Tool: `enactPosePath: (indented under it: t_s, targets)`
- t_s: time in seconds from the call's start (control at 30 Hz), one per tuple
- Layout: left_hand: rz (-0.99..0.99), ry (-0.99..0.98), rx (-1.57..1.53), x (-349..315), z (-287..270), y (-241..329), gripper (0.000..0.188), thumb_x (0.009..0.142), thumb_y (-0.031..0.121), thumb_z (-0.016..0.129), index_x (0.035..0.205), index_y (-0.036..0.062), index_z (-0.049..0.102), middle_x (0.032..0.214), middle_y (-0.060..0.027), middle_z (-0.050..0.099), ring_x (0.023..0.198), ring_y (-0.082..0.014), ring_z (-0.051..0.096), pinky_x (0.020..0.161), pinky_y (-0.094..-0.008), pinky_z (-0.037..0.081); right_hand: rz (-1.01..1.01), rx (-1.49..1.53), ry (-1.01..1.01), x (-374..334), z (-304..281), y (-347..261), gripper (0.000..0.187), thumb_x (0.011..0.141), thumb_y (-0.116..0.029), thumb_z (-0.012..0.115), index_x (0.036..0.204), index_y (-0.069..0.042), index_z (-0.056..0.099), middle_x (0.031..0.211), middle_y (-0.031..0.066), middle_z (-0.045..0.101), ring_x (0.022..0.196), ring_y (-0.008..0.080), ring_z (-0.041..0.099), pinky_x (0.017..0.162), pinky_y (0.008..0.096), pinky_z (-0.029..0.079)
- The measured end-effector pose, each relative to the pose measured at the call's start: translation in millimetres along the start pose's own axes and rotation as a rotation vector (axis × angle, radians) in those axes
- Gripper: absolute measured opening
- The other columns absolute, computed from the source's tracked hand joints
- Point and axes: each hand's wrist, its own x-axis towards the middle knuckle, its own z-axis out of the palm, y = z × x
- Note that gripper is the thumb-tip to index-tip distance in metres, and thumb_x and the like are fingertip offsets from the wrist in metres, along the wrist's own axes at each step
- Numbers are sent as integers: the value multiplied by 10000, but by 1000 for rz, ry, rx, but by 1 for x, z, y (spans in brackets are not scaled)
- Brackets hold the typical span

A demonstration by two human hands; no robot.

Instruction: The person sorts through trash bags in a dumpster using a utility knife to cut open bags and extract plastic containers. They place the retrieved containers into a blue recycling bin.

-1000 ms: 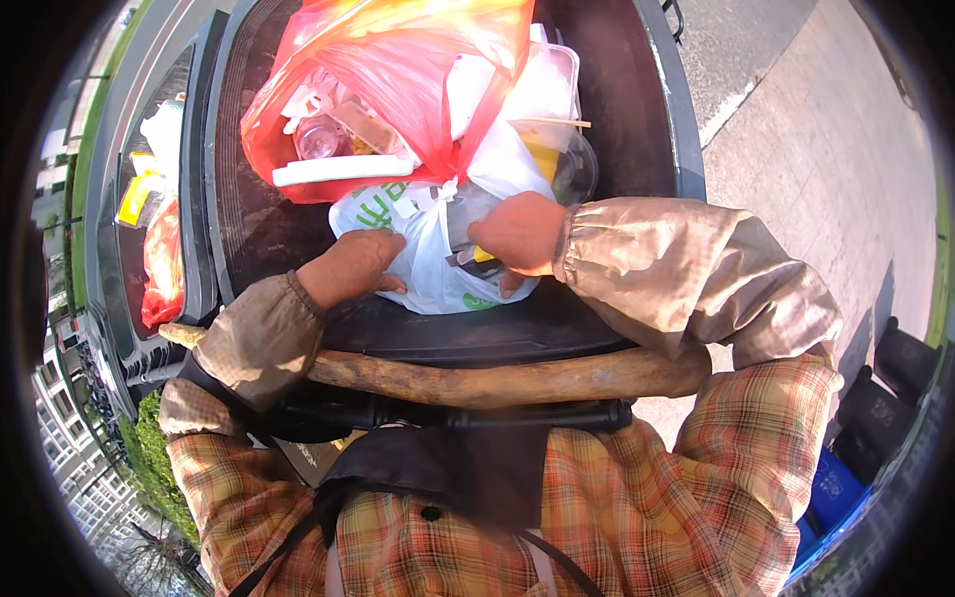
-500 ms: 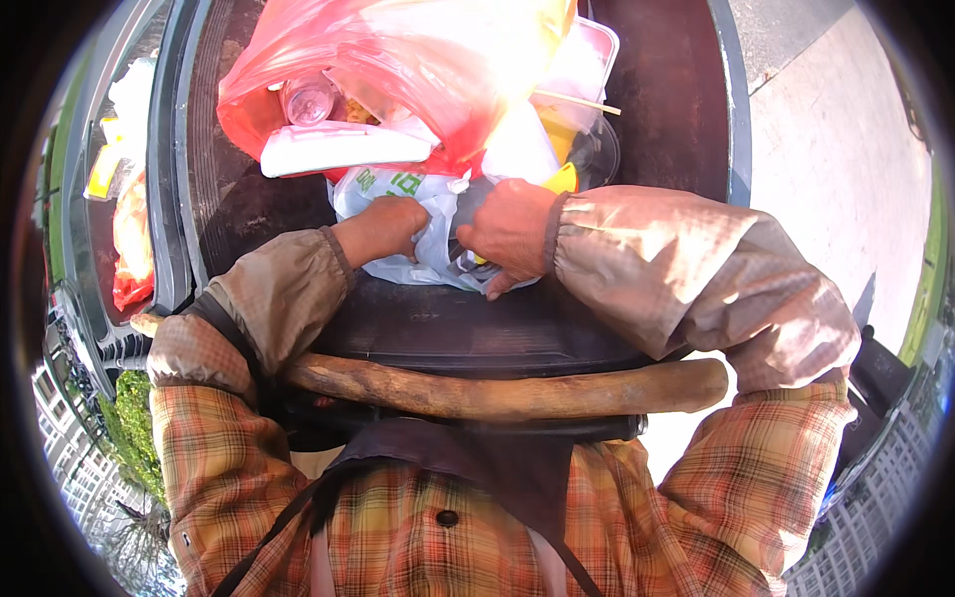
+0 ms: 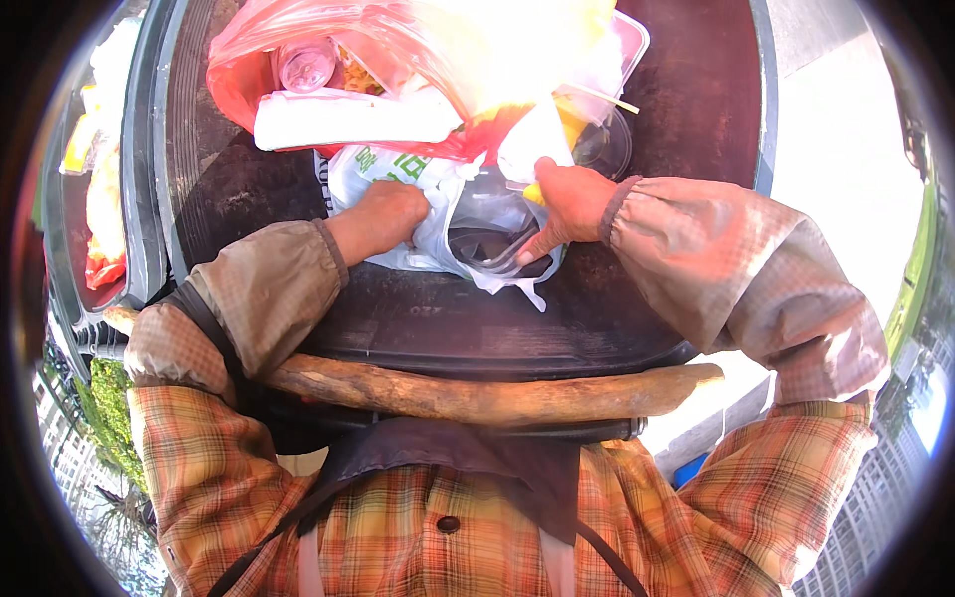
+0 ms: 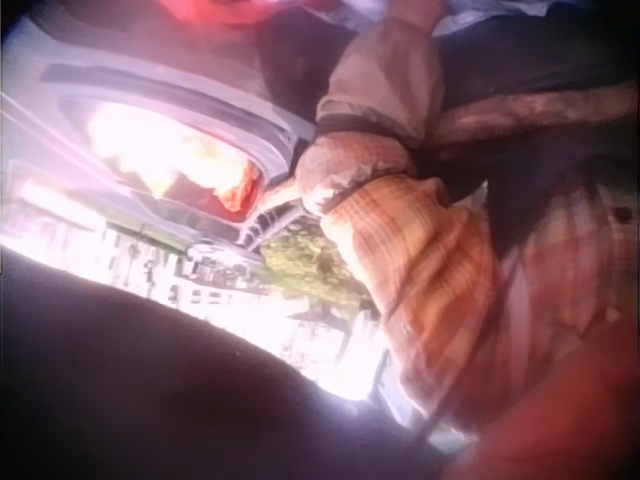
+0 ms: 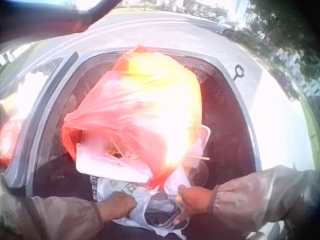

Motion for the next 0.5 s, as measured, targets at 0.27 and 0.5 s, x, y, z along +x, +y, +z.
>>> enactPosePath:
  t_s: [0.27,0.5]
  targets:
    - [45,120,-24,-2,25,-4,64,645,3,546,671,44,587,731,-142,600,721,-310,603,635,-392,480,-61,-281,29,26,27,26,817,529,-418,791,1034,44,347,809,229,580,798,396,570,657,423,455]
    - [-96,-226,159,13,-11,7,135,649,23,590,778,28,631,797,-158,619,777,-309,618,661,-381,495,22,-378,199,-12,18,-5,644,569,-303,784,992,0,405,785,190,591,763,368,588,612,416,465]
